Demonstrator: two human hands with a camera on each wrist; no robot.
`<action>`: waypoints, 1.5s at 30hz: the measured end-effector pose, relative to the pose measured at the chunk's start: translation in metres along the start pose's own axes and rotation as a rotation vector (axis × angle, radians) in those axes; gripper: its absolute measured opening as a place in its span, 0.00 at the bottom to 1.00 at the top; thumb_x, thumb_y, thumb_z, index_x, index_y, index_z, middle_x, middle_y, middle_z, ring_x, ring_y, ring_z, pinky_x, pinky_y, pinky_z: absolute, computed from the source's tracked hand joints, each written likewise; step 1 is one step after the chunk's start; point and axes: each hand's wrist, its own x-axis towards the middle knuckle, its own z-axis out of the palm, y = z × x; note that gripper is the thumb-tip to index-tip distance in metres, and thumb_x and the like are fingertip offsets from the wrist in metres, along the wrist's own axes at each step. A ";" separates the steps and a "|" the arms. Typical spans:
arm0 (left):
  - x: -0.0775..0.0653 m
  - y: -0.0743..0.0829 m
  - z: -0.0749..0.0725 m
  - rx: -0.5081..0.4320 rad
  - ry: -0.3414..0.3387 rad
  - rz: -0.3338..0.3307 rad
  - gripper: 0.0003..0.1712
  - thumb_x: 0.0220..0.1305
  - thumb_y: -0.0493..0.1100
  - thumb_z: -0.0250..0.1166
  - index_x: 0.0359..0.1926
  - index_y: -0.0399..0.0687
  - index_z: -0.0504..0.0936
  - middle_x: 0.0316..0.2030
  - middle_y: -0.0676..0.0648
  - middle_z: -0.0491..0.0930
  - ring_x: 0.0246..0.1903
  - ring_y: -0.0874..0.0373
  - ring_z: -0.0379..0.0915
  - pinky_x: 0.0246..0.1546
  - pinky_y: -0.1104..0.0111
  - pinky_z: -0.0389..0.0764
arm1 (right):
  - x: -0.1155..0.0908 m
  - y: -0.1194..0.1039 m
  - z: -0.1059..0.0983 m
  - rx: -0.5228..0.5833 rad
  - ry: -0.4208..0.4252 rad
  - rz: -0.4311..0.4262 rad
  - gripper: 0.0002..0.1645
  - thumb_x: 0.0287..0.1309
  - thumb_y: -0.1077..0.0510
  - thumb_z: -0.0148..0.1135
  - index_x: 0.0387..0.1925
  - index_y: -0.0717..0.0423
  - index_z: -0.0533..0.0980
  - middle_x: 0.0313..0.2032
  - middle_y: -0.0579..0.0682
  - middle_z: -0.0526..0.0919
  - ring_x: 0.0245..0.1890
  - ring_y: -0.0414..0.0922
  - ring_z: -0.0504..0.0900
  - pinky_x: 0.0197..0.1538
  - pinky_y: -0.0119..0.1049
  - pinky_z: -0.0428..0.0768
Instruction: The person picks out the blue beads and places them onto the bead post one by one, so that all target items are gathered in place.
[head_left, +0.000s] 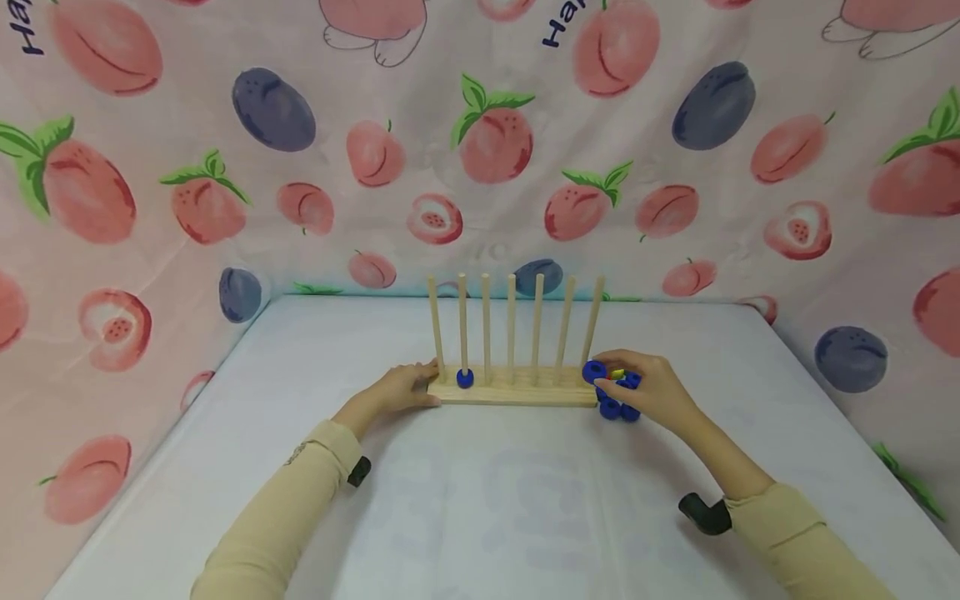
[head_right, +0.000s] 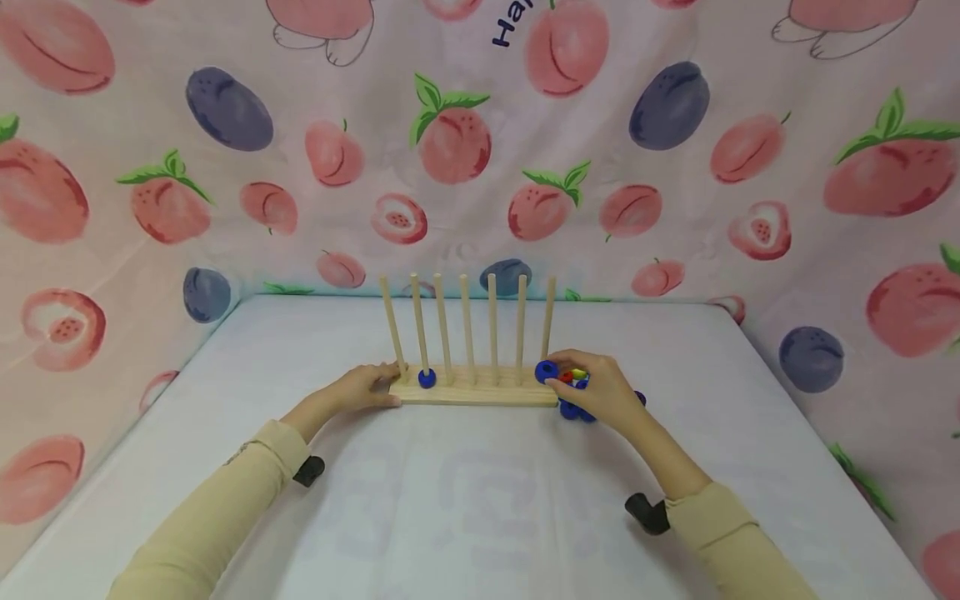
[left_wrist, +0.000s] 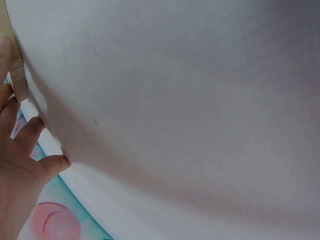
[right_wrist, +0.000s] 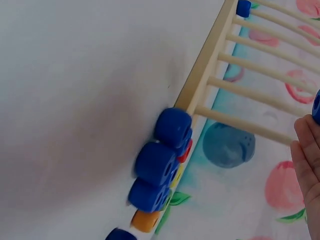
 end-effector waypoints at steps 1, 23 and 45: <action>0.000 0.000 0.000 0.003 0.002 0.004 0.39 0.60 0.51 0.64 0.66 0.37 0.64 0.69 0.38 0.57 0.69 0.35 0.51 0.68 0.39 0.46 | 0.002 -0.002 0.000 0.011 -0.011 0.002 0.19 0.47 0.68 0.69 0.44 0.66 0.78 0.38 0.58 0.86 0.34 0.50 0.85 0.41 0.43 0.84; 0.002 0.000 0.004 0.005 0.004 0.015 0.38 0.60 0.50 0.65 0.66 0.36 0.64 0.69 0.40 0.57 0.69 0.36 0.51 0.67 0.38 0.47 | 0.026 -0.027 0.024 0.122 -0.045 -0.023 0.17 0.49 0.65 0.69 0.43 0.62 0.80 0.36 0.54 0.87 0.39 0.49 0.84 0.40 0.42 0.82; 0.000 -0.001 0.001 0.007 0.003 0.004 0.38 0.60 0.49 0.65 0.67 0.38 0.64 0.70 0.42 0.56 0.69 0.37 0.50 0.67 0.37 0.46 | 0.051 -0.043 0.047 0.162 0.128 -0.217 0.24 0.38 0.72 0.72 0.43 0.67 0.79 0.39 0.60 0.86 0.39 0.53 0.85 0.45 0.49 0.82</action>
